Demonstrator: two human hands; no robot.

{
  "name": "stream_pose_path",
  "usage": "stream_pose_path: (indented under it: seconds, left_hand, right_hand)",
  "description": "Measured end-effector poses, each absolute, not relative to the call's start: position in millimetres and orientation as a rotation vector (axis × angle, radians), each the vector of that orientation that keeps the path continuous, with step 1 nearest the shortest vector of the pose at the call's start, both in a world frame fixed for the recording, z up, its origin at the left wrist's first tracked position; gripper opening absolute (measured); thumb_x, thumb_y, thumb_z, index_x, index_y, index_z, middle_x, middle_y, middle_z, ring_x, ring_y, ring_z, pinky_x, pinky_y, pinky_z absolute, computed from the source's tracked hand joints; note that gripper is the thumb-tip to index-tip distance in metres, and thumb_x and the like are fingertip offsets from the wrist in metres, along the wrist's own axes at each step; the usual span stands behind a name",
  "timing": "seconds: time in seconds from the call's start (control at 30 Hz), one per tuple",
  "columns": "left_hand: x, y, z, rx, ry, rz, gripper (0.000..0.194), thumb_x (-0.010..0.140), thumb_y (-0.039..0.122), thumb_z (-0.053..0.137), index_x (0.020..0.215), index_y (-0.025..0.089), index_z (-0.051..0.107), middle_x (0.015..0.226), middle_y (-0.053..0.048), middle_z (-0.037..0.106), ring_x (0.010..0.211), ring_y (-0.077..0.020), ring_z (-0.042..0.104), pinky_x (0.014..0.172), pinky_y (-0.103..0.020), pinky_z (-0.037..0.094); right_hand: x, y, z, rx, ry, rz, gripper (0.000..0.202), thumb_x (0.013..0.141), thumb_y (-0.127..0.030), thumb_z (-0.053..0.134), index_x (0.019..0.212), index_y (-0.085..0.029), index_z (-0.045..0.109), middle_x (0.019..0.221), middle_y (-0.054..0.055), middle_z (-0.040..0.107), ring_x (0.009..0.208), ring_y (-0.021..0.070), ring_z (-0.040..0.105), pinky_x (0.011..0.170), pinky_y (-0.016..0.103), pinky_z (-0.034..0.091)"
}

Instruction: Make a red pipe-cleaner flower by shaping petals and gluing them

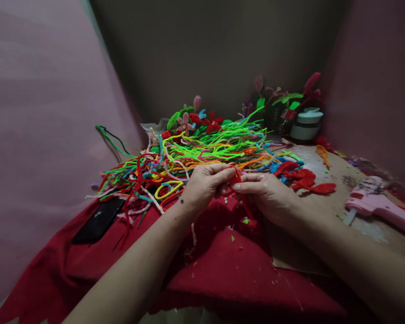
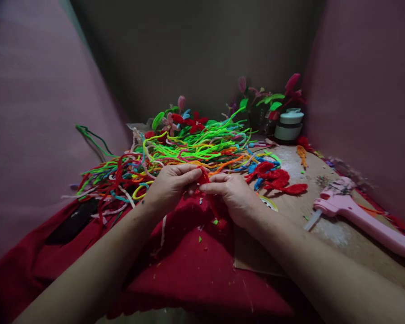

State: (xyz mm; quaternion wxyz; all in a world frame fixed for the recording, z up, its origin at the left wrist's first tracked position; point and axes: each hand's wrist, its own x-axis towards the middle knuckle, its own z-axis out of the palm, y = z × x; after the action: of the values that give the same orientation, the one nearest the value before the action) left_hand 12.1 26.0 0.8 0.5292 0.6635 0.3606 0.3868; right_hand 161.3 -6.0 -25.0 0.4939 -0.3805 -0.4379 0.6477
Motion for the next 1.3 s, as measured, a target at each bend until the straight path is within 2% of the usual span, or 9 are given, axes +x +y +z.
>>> stream_pose_path:
  seconds: [0.13, 0.4, 0.53, 0.73, 0.93, 1.03, 1.13, 1.2, 1.3]
  left_hand:
    - [11.1, 27.1, 2.0, 1.490, 0.832, 0.961, 0.022, 0.070, 0.027, 0.067, 0.088, 0.016, 0.067, 0.061, 0.002, 0.060, 0.044, -0.0049, 0.046, 0.043, -0.018, 0.034]
    - [12.0, 20.6, 12.4, 1.777, 1.035, 1.035, 0.007, 0.070, 0.020, 0.063, 0.068, 0.014, 0.064, 0.058, 0.002, 0.058, 0.048, -0.0059, 0.048, 0.046, -0.018, 0.037]
    - [12.5, 17.0, 11.5, 1.807, 1.056, 0.985, 0.010, 0.075, 0.019, 0.056, 0.066, 0.015, 0.058, 0.047, 0.006, 0.050, 0.039, -0.0046, 0.042, 0.041, -0.017, 0.034]
    - [16.9, 15.6, 8.9, 1.729, 1.013, 1.065, 0.007, 0.075, 0.019, 0.056, 0.069, 0.015, 0.055, 0.048, 0.006, 0.051, 0.037, -0.0040, 0.040, 0.039, -0.017, 0.033]
    - [18.5, 13.7, 14.3, 1.641, 0.978, 0.994, 0.011, 0.073, 0.018, 0.058, 0.065, 0.013, 0.054, 0.046, 0.007, 0.046, 0.035, -0.0024, 0.036, 0.036, -0.016, 0.029]
    - [14.4, 15.5, 15.6, 1.623, 0.922, 0.953, 0.007, 0.073, 0.020, 0.060, 0.073, 0.014, 0.058, 0.048, 0.006, 0.048, 0.036, -0.0031, 0.037, 0.036, -0.016, 0.028]
    - [6.8, 19.9, 16.9, 1.706, 0.875, 0.814, 0.013, 0.076, 0.027, 0.058, 0.081, 0.015, 0.060, 0.046, 0.005, 0.049, 0.036, -0.0050, 0.037, 0.036, -0.017, 0.028]
    - [3.0, 21.9, 17.9, 1.817, 0.884, 0.754, 0.014, 0.077, 0.028, 0.056, 0.077, 0.014, 0.059, 0.046, 0.004, 0.048, 0.038, -0.0058, 0.038, 0.038, -0.019, 0.029]
    - [3.2, 21.4, 17.3, 2.155, 0.921, 0.858, 0.010, 0.076, 0.019, 0.055, 0.067, 0.015, 0.057, 0.052, 0.003, 0.050, 0.047, -0.0070, 0.043, 0.047, -0.020, 0.034]
  right_hand:
    - [160.1, -6.3, -26.5, -1.015, -1.120, 1.489, 0.012, 0.058, -0.024, 0.071, 0.059, -0.017, 0.061, 0.053, -0.001, 0.057, 0.049, 0.0119, 0.051, 0.050, 0.026, 0.036]
    - [158.5, -12.0, -15.2, -1.262, -1.338, 1.121, 0.014, 0.060, -0.023, 0.065, 0.052, -0.016, 0.056, 0.047, -0.006, 0.044, 0.045, 0.0077, 0.035, 0.046, 0.025, 0.025]
    - [158.8, -10.3, -20.3, -1.219, -1.339, 1.217, 0.015, 0.061, -0.025, 0.066, 0.054, -0.016, 0.057, 0.049, -0.005, 0.045, 0.047, 0.0079, 0.035, 0.048, 0.025, 0.026]
    - [159.7, -8.0, -27.5, -1.087, -1.253, 1.374, 0.021, 0.059, -0.025, 0.072, 0.053, -0.016, 0.054, 0.047, -0.006, 0.045, 0.046, 0.0066, 0.035, 0.048, 0.025, 0.026]
    - [163.1, -6.9, -27.1, -0.969, -1.201, 1.575, 0.020, 0.063, -0.034, 0.071, 0.063, -0.014, 0.066, 0.056, 0.001, 0.058, 0.048, 0.0100, 0.046, 0.050, 0.026, 0.031]
    - [164.1, -6.1, -27.3, -0.972, -1.197, 1.613, 0.019, 0.061, -0.032, 0.073, 0.060, -0.014, 0.066, 0.050, -0.002, 0.053, 0.044, 0.0082, 0.041, 0.047, 0.026, 0.027]
    - [163.9, -6.7, -25.8, -0.948, -1.182, 1.669, 0.020, 0.058, -0.029, 0.075, 0.054, -0.015, 0.062, 0.044, -0.005, 0.046, 0.041, 0.0060, 0.035, 0.046, 0.025, 0.023]
    - [164.3, -7.1, -24.6, -0.942, -1.195, 1.694, 0.024, 0.057, -0.028, 0.075, 0.049, -0.015, 0.057, 0.044, -0.005, 0.045, 0.041, 0.0059, 0.035, 0.046, 0.025, 0.023]
    - [165.7, -6.6, -24.9, -0.976, -1.270, 1.668, 0.028, 0.060, -0.029, 0.074, 0.047, -0.016, 0.053, 0.043, -0.006, 0.044, 0.041, 0.0061, 0.034, 0.046, 0.026, 0.022]
